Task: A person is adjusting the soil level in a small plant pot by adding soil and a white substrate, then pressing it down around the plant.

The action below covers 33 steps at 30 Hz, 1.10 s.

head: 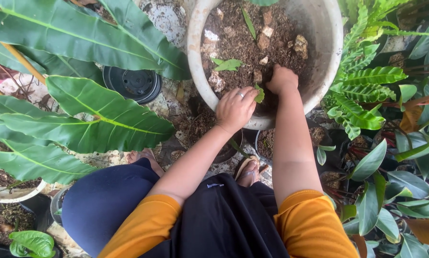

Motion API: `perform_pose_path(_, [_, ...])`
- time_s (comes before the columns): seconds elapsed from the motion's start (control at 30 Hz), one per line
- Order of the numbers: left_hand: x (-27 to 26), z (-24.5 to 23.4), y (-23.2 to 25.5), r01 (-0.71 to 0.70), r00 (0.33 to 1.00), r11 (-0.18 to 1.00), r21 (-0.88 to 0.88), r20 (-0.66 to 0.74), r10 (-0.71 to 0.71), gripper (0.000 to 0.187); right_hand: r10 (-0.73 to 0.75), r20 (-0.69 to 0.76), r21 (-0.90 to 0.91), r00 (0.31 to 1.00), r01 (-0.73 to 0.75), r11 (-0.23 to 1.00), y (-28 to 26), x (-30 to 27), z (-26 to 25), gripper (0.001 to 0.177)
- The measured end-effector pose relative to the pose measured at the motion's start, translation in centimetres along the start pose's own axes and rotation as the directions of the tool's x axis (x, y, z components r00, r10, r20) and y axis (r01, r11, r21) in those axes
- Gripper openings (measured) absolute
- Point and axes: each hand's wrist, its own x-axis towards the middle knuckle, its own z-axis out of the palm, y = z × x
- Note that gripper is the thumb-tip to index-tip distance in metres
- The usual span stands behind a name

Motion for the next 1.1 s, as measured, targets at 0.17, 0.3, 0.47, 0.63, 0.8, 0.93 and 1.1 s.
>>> perform_pose_path(0.17, [-0.2, 1.0, -0.1, -0.005, 1.0, 1.0, 0.026, -0.028, 0.005, 0.022, -0.058, 0.002, 0.005, 0.998, 0.058, 0.998, -2.0, -1.4, -1.7, 0.078])
perform_pose_path(0.3, [0.2, 0.3, 0.2, -0.013, 1.0, 1.0, 0.013, -0.022, 0.013, 0.022, -0.105, -0.01, -0.025, 0.994, 0.105, 0.994, -2.4, -1.1, -1.0, 0.064])
perform_pose_path(0.47, [-0.2, 1.3, -0.2, -0.004, 0.999, 0.999, 0.039, -0.034, 0.005, 0.022, -0.16, 0.002, -0.068, 0.987, 0.16, 0.985, -1.9, 1.0, 0.9, 0.061])
perform_pose_path(0.63, [0.1, 0.9, 0.0, -0.032, 0.998, 0.998, 0.047, -0.049, 0.035, 0.022, -0.178, -0.038, -0.105, 0.983, 0.173, 0.979, -3.0, -1.1, -1.2, 0.045])
perform_pose_path(0.8, [-0.2, 1.3, -0.2, -0.021, 0.998, 0.999, 0.033, -0.063, 0.023, 0.021, -0.098, -0.049, 0.109, 0.994, 0.103, 0.989, -3.2, -3.5, -4.7, 0.047])
perform_pose_path(0.93, [-0.2, 1.0, -0.1, 0.003, 1.0, 1.0, 0.02, -0.026, -0.002, 0.022, 0.024, -0.298, 0.528, 0.954, 0.144, 0.837, 1.0, 0.2, -0.2, 0.045])
perform_pose_path(1.1, [0.2, 0.7, -0.4, 0.034, 0.999, 0.999, 0.008, -0.017, -0.033, 0.021, 0.243, -0.184, 0.978, 0.952, 0.202, -0.052, -0.6, -5.7, -5.1, 0.015])
